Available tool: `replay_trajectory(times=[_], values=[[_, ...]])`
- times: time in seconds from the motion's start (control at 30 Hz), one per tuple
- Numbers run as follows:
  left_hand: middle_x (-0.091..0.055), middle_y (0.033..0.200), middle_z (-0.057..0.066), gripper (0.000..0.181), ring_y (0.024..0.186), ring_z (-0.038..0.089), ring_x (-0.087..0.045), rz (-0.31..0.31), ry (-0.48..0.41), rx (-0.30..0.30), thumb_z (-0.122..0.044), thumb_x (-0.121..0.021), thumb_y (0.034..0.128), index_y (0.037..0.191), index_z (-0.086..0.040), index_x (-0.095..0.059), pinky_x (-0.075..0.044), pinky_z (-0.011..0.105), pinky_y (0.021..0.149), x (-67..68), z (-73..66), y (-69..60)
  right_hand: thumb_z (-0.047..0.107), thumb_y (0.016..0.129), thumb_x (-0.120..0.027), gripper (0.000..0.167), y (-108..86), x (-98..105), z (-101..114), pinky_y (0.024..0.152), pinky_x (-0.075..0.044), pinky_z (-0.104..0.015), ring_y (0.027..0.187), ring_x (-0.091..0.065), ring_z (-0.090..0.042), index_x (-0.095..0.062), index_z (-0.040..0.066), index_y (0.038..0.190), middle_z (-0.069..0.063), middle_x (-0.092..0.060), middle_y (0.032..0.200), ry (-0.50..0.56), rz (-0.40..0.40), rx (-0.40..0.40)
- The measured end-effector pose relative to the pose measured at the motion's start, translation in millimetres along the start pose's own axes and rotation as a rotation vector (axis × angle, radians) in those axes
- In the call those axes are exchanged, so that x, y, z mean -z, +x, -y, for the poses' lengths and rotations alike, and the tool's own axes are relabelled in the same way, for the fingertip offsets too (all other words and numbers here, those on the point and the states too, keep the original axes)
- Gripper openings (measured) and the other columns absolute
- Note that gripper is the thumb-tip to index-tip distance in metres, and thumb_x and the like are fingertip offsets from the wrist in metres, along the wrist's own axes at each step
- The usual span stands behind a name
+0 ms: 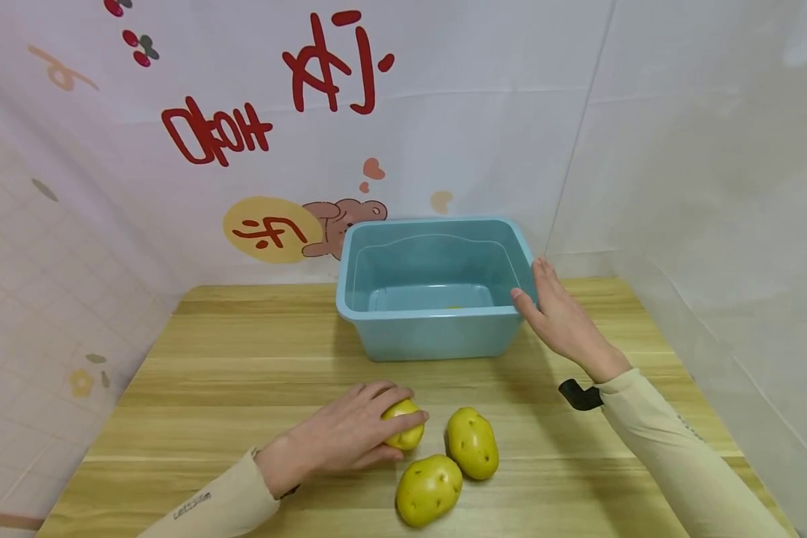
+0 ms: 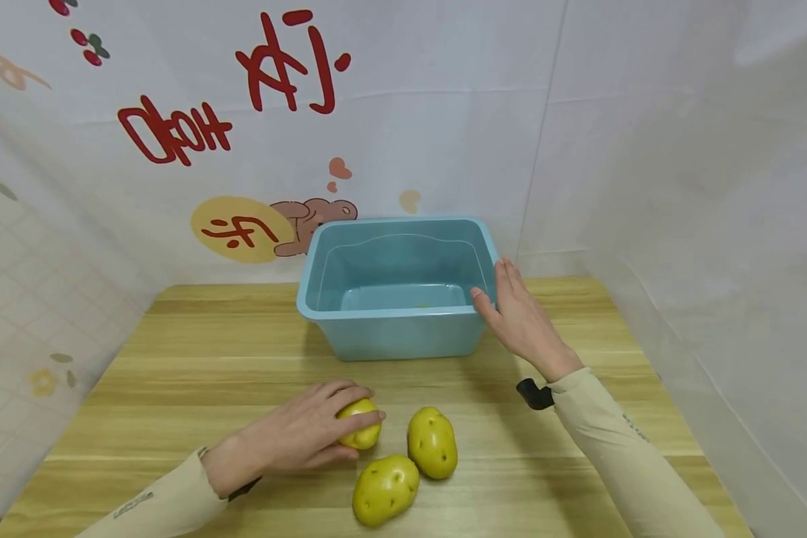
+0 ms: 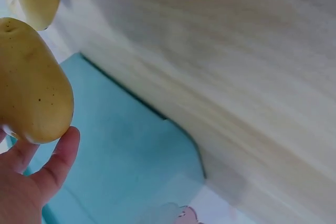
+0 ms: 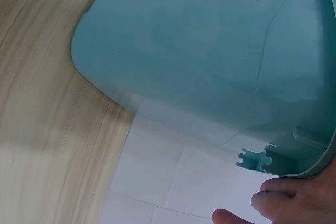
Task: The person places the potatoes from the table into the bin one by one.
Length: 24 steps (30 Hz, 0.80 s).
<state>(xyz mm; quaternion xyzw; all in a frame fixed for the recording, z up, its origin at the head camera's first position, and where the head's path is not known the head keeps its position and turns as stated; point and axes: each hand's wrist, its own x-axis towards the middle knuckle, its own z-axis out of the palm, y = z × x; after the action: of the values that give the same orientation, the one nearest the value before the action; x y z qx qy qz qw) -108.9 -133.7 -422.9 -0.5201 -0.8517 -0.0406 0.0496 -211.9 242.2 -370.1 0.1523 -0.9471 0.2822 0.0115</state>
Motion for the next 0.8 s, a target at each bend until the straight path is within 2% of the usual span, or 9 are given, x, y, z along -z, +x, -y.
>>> replay_trajectory(times=[0.33,0.5,0.63,0.8], values=[[-0.051,0.146,0.006,0.058,0.132,0.027,-0.048,-0.089,0.021,0.008,-0.050,-0.068,0.0986,0.151,-0.032,-0.050,-0.051,0.046,0.097,22.6,-2.5,6.5,0.056,0.110,-0.031,0.087,0.0,0,0,0.124,-0.010,-0.060,0.158,0.005,-0.035,0.004,-0.003,0.163,-0.018,0.009,0.171,0.009,0.003,-0.008],[-0.055,0.140,0.006,0.056,0.128,0.027,-0.051,-0.173,0.047,-0.009,-0.050,-0.071,0.0964,0.146,-0.030,-0.054,-0.052,0.045,0.094,34.6,-2.4,10.5,0.056,0.110,-0.032,0.087,0.3,0,0,0.123,-0.011,-0.062,0.158,0.003,-0.037,0.004,-0.003,0.162,-0.019,0.008,0.171,0.010,0.005,-0.007],[-0.057,0.137,0.008,0.058,0.122,0.029,-0.054,-0.255,0.057,-0.020,-0.046,-0.079,0.0913,0.142,-0.026,-0.058,-0.053,0.046,0.091,43.6,-1.4,13.2,0.056,0.110,-0.032,0.087,0.0,-1,-1,0.122,-0.012,-0.062,0.158,0.002,-0.038,0.004,-0.003,0.163,-0.020,0.007,0.171,0.006,0.004,-0.008],[-0.058,0.138,0.008,0.059,0.123,0.030,-0.055,-0.319,0.036,0.016,-0.039,-0.083,0.0881,0.141,-0.025,-0.060,-0.054,0.045,0.085,58.5,1.0,16.3,0.056,0.110,-0.032,0.087,0.2,-2,-1,0.123,-0.012,-0.062,0.158,0.002,-0.038,0.003,-0.004,0.162,-0.020,0.007,0.171,0.004,0.006,-0.011]])
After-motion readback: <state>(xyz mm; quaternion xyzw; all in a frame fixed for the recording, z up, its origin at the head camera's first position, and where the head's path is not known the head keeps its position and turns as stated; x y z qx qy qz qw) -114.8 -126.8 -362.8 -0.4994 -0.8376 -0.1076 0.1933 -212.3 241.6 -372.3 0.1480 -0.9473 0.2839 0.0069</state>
